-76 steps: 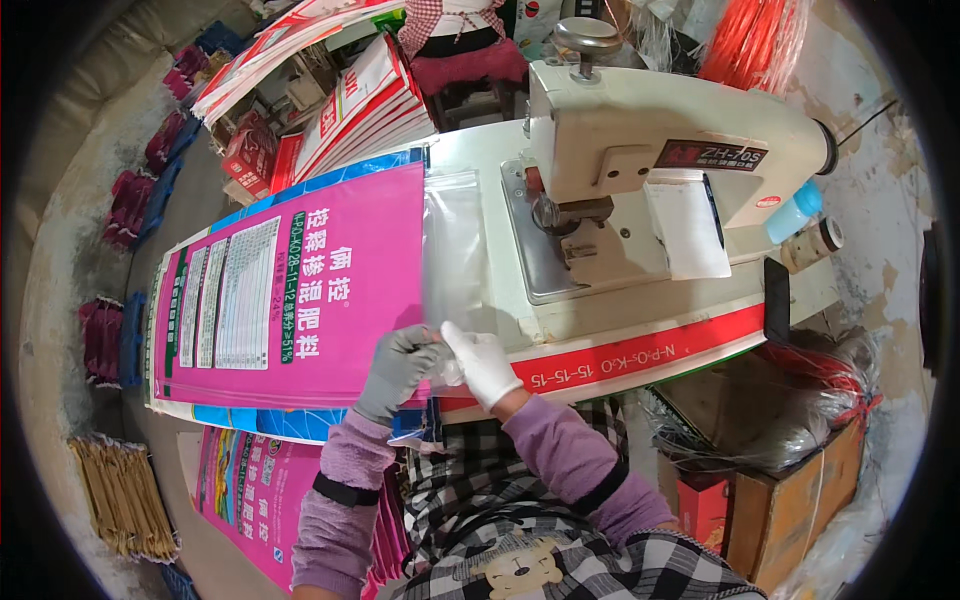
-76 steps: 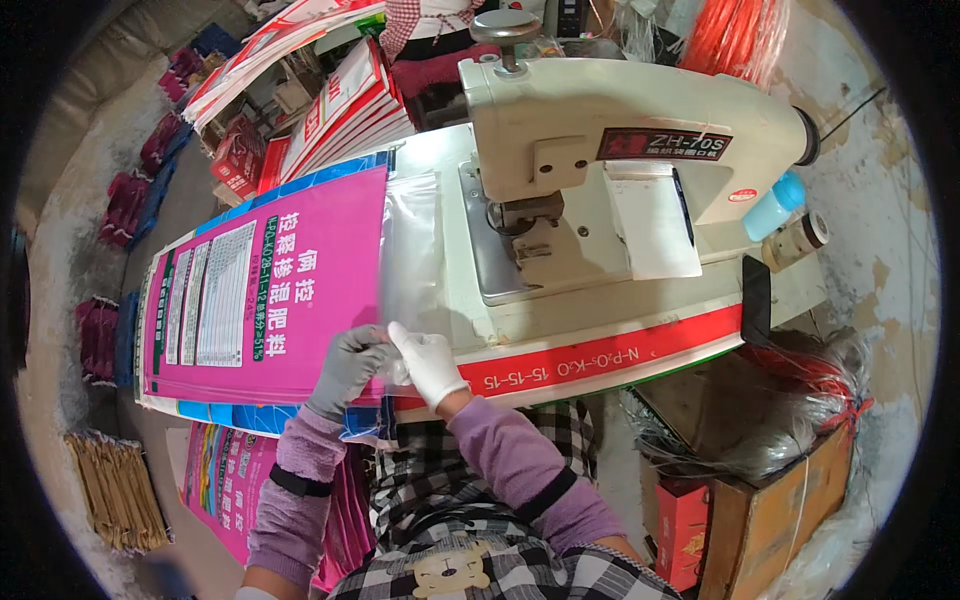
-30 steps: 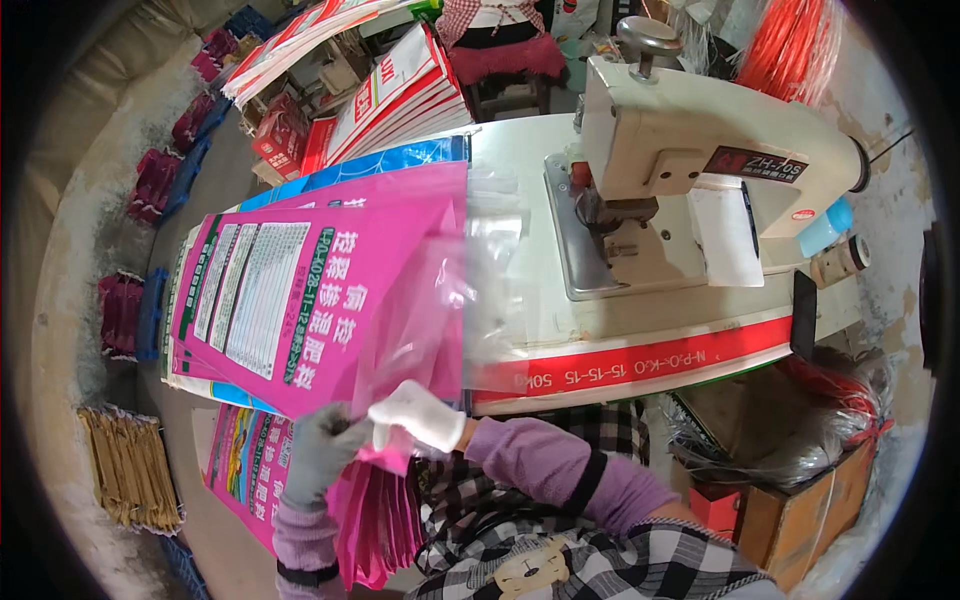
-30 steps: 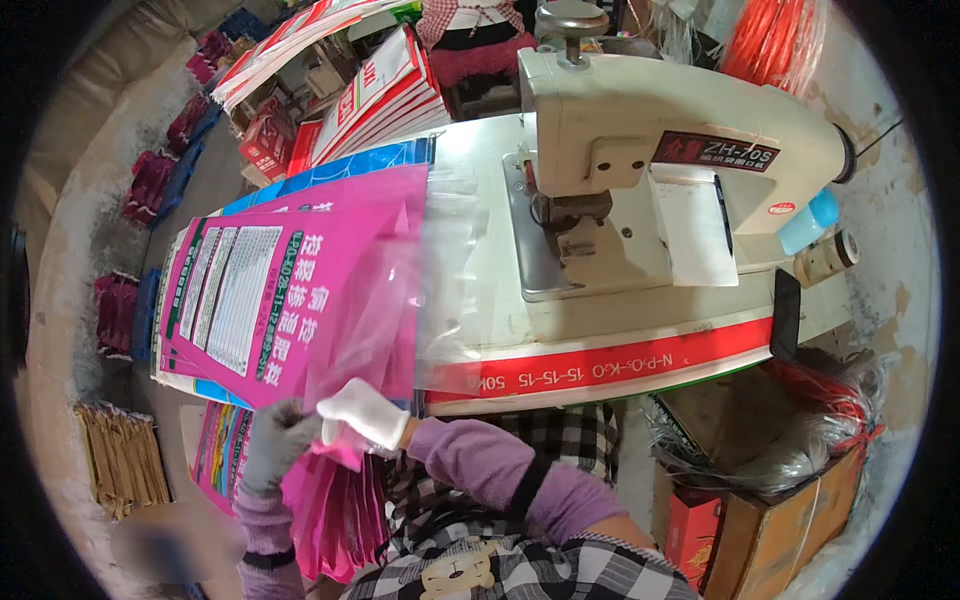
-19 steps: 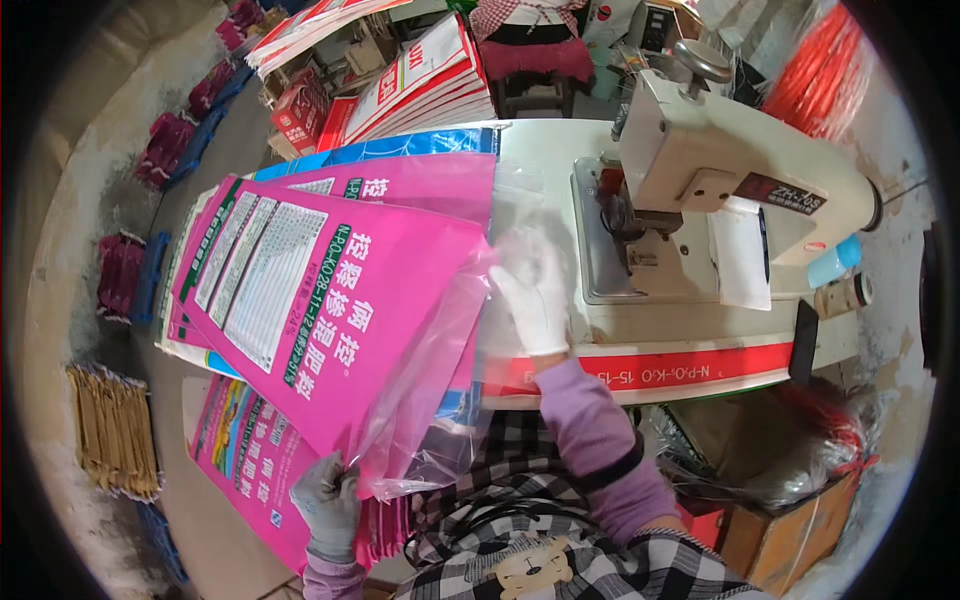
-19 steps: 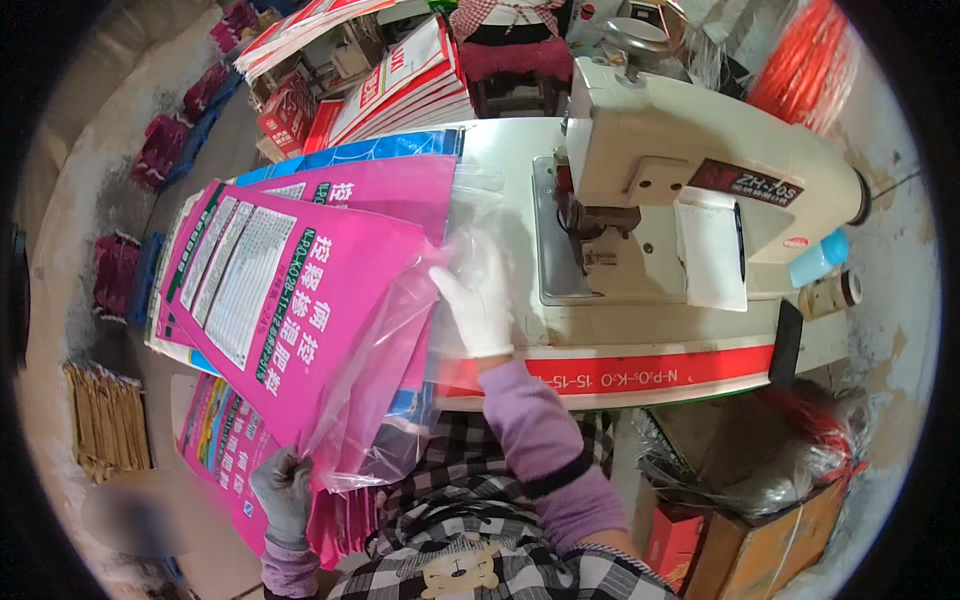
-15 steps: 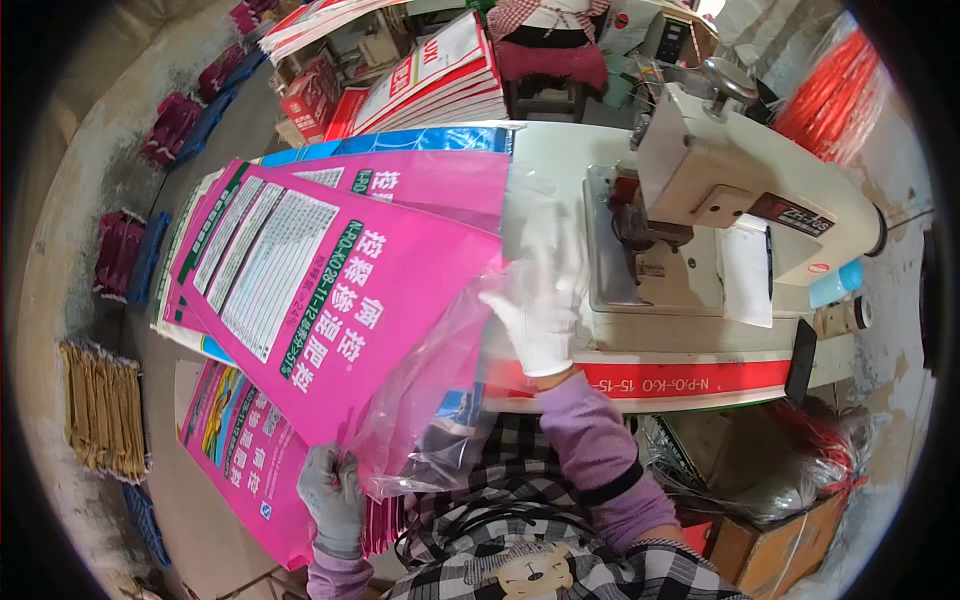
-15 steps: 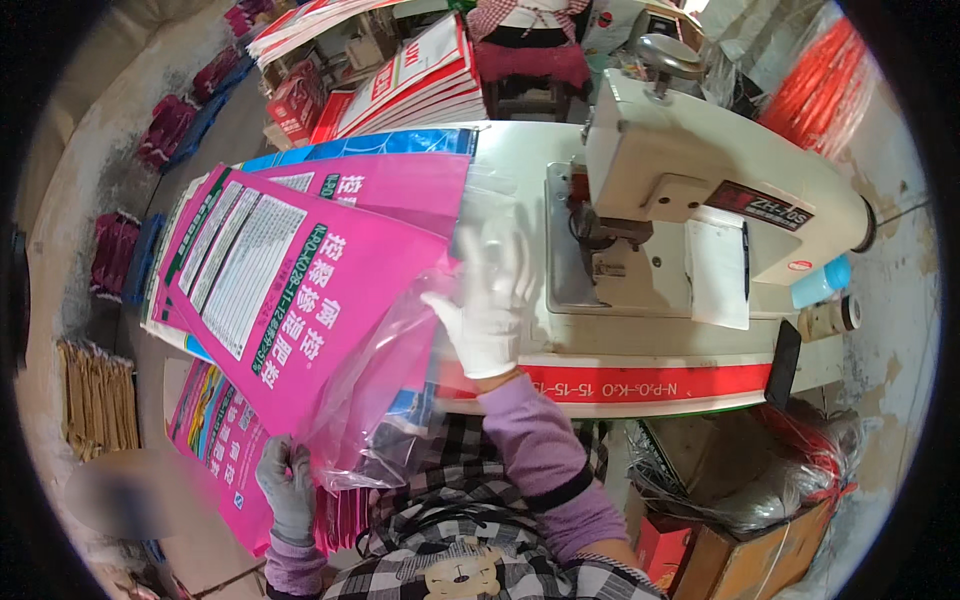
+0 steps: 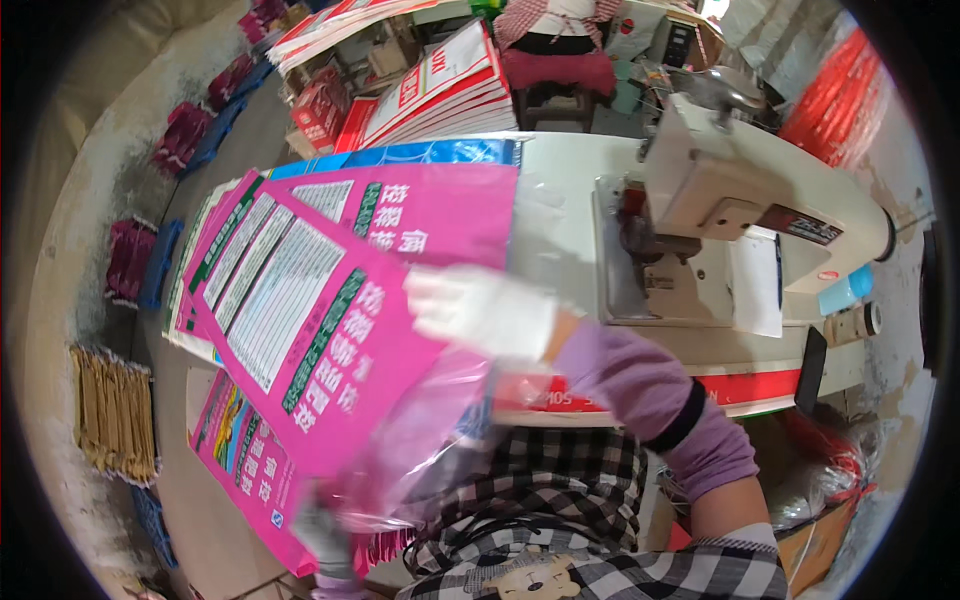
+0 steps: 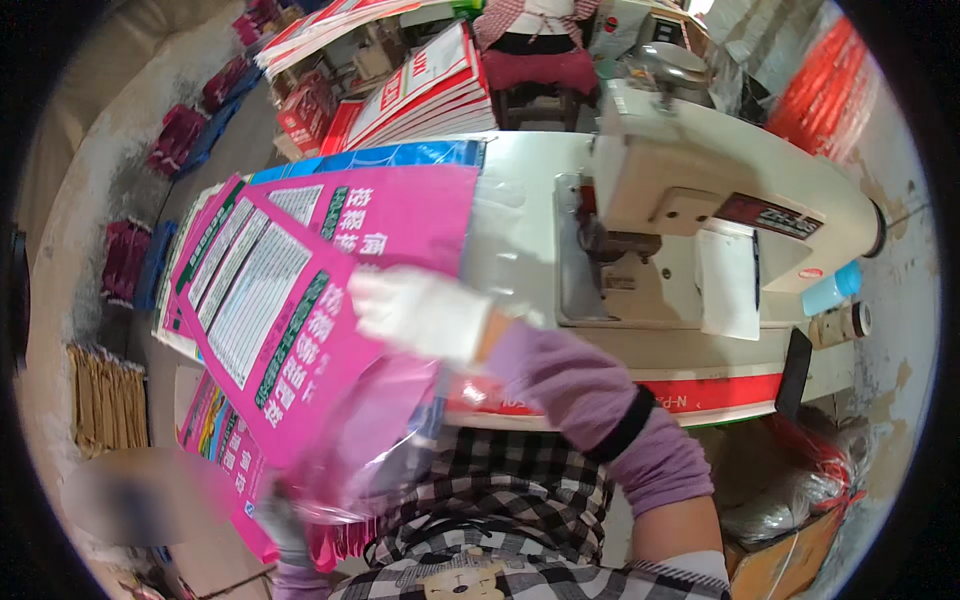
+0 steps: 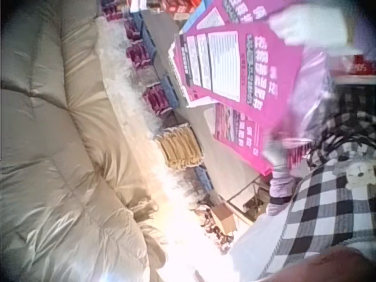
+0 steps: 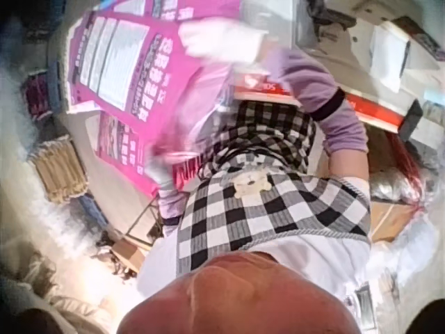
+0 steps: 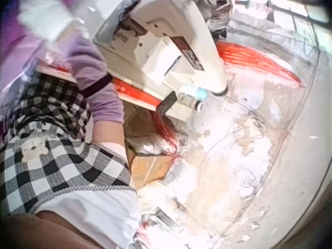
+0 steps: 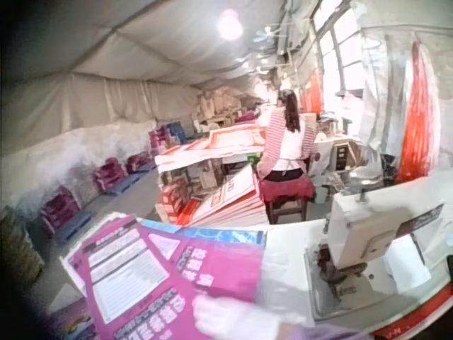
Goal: Sewing large industrial fertilizer bags using a sewing machine.
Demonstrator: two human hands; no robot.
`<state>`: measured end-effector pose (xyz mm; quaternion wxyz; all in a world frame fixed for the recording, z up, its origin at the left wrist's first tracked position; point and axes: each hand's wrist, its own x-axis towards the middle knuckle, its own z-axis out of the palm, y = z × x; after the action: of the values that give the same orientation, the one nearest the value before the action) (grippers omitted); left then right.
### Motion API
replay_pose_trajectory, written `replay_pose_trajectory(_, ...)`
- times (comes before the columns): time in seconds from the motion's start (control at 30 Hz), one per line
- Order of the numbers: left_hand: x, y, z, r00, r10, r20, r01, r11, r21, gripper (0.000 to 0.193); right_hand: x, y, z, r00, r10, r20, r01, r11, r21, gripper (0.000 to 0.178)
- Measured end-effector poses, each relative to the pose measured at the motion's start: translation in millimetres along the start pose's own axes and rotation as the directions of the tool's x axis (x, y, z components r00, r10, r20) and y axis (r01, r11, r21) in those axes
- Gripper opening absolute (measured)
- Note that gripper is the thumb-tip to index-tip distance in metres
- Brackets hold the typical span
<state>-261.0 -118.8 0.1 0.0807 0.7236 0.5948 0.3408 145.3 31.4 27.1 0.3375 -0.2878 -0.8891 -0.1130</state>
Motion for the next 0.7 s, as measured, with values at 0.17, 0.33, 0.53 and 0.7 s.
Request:
replay_pose_trajectory(0.17,266,45,-33,0.881,-0.31,-0.356,0.213,0.935,-0.285,0.04,71,-186,-15,0.948,0.306,-0.084,-0.259,0.901,0.348,0.03)
replay_pose_trajectory(0.33,358,185,211,0.526,0.849,0.052,-0.85,0.522,0.071,0.023,-77,-151,-11,-0.042,0.97,0.237,-0.367,-0.236,0.9,0.034)
replay_pose_trajectory(0.53,265,299,355,0.205,0.894,0.398,-0.703,0.417,-0.577,0.017,-174,-222,-68,-0.505,0.863,0.018,-0.408,-0.257,0.876,0.028)
replay_pose_trajectory(0.7,238,316,375,0.002,0.859,0.512,-0.953,0.156,-0.259,0.015,-226,-214,-69,0.052,0.982,-0.183,-0.995,0.066,0.07,0.044)
